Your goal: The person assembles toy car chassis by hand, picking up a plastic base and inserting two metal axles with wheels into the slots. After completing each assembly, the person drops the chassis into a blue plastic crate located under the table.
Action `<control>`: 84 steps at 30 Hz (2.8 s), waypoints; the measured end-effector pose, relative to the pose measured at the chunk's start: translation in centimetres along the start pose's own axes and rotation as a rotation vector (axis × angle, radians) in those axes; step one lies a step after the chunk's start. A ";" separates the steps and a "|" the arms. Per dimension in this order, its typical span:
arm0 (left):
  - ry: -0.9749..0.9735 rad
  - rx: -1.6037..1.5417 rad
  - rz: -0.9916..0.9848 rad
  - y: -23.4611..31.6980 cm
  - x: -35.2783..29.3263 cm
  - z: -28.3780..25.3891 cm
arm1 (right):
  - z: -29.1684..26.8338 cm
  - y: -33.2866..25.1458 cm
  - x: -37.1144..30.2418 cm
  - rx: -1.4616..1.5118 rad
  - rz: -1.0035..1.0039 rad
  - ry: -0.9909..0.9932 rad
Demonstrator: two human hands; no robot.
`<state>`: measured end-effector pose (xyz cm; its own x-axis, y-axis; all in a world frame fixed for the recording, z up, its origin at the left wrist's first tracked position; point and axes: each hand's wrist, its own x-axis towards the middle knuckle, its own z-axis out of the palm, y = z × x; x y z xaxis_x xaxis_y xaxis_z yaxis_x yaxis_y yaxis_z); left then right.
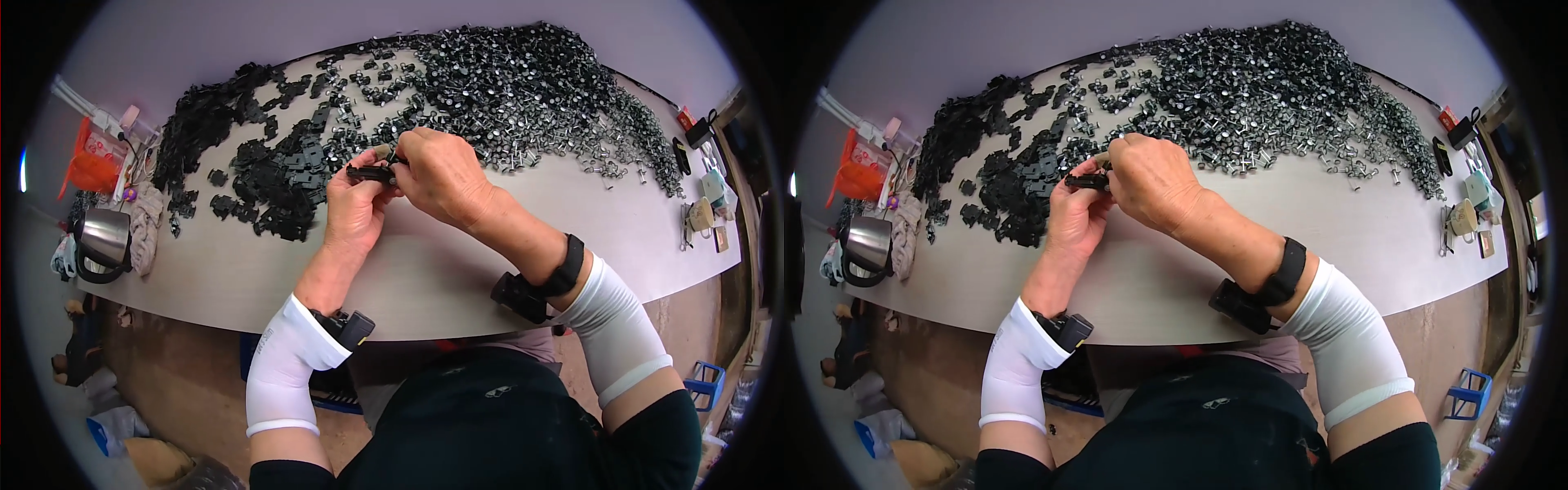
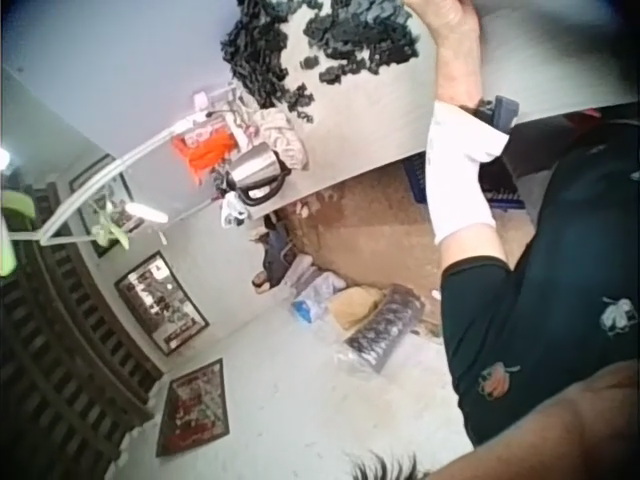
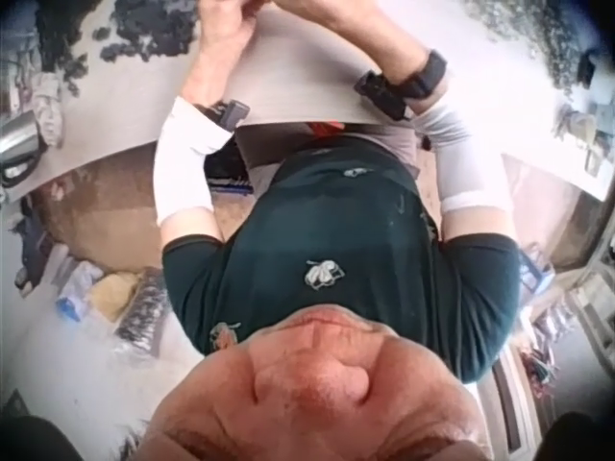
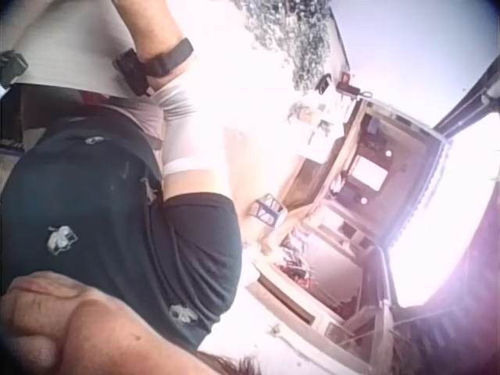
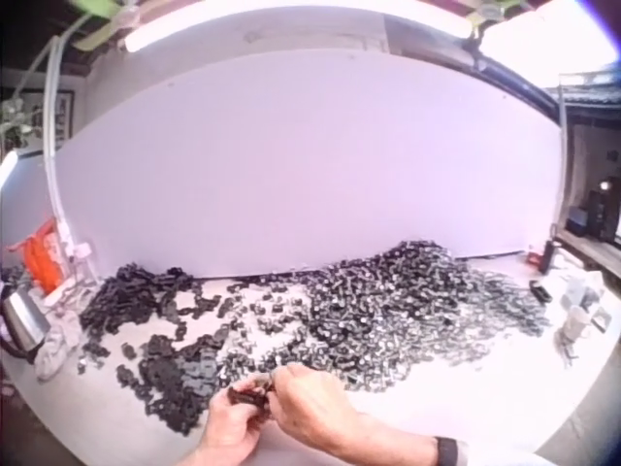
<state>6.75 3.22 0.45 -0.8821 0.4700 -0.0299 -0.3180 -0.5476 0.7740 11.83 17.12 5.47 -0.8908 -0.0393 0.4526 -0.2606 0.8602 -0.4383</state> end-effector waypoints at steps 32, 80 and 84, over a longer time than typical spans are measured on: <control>-0.094 0.493 0.137 0.3 -0.6 1.7 | -0.5 -0.5 1.9 0.131 0.064 -0.068; -0.249 0.227 -0.146 2.2 -0.1 0.5 | 1.2 1.7 -1.4 0.399 -0.366 0.272; -0.183 0.482 0.059 2.0 -0.6 0.9 | 1.0 2.1 -1.5 0.392 -0.266 0.363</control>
<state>7.00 2.48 2.55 -0.8051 0.5846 0.1005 -0.0352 -0.2162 0.9757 12.29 18.48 3.11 -0.6096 0.0081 0.7927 -0.6373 0.5897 -0.4961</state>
